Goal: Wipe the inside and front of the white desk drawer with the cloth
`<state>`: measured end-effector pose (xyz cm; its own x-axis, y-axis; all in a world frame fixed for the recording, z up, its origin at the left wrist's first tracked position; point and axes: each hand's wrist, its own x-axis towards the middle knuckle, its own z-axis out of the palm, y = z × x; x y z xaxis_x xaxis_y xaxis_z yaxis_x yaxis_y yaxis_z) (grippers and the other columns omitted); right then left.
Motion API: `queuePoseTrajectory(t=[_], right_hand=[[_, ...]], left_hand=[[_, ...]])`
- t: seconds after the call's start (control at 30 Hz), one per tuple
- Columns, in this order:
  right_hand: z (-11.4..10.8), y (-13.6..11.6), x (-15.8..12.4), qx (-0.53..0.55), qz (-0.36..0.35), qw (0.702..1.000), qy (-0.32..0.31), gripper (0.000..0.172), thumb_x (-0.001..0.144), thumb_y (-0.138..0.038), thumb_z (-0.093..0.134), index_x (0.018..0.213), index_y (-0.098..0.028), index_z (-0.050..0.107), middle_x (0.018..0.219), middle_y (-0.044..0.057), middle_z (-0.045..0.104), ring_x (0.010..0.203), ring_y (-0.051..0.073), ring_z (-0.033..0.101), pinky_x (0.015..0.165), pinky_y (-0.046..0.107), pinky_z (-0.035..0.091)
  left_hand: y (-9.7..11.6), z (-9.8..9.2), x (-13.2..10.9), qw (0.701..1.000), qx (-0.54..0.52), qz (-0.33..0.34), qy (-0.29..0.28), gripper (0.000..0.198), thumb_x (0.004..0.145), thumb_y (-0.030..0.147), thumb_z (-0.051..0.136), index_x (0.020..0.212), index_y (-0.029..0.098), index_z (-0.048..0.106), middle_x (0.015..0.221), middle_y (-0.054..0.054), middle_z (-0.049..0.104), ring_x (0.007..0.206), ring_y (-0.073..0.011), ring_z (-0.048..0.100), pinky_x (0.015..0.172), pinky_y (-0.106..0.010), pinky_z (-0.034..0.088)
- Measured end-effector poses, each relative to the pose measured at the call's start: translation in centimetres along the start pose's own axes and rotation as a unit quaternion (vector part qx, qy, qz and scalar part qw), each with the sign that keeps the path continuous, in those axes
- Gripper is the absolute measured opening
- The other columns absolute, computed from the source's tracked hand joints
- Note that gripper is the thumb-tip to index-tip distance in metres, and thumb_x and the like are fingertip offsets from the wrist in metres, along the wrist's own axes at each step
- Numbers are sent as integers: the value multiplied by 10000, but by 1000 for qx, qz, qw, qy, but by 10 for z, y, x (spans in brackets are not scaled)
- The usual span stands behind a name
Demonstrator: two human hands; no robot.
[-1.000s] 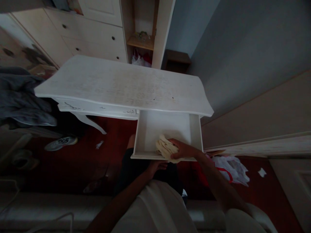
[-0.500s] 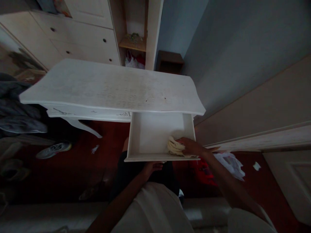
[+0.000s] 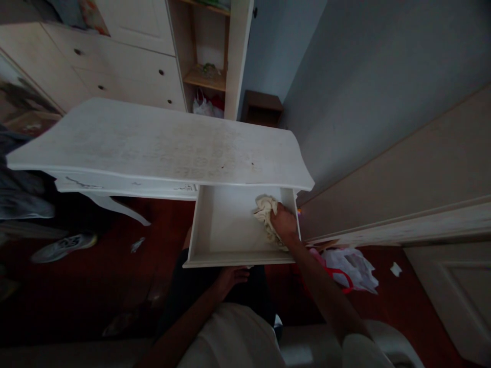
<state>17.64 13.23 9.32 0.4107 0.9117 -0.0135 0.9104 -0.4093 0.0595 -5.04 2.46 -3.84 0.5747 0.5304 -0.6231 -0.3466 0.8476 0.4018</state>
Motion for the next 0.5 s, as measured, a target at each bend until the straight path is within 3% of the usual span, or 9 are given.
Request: queuePoseTrajectory(t=[0.23,0.4,0.5], right_hand=[[-12,-27,48,55,52,997,14,338,949,-374,457,1190,-166,573,1091,156,690,948,263,701,807,346,518],[-19,-53,63,93,79,993,-6,348,938,-371,461,1107,-119,629,1093,203,687,979,297,697,812,374,526],[-19,-72,60,111,58,992,-13,341,936,-362,466,1105,-121,639,1102,203,683,976,287,699,818,363,526]], left_hand=[[-2,-1,3,997,-3,-9,-78,232,749,259,695,913,102,740,1065,-164,731,852,-215,687,782,-335,514],[0,-1,3,997,15,-21,-72,252,732,267,705,915,98,740,1066,-161,732,842,-207,681,782,-329,511],[2,1,1,997,22,-20,-68,250,747,260,683,928,97,741,1074,-159,730,848,-205,678,783,-330,512]])
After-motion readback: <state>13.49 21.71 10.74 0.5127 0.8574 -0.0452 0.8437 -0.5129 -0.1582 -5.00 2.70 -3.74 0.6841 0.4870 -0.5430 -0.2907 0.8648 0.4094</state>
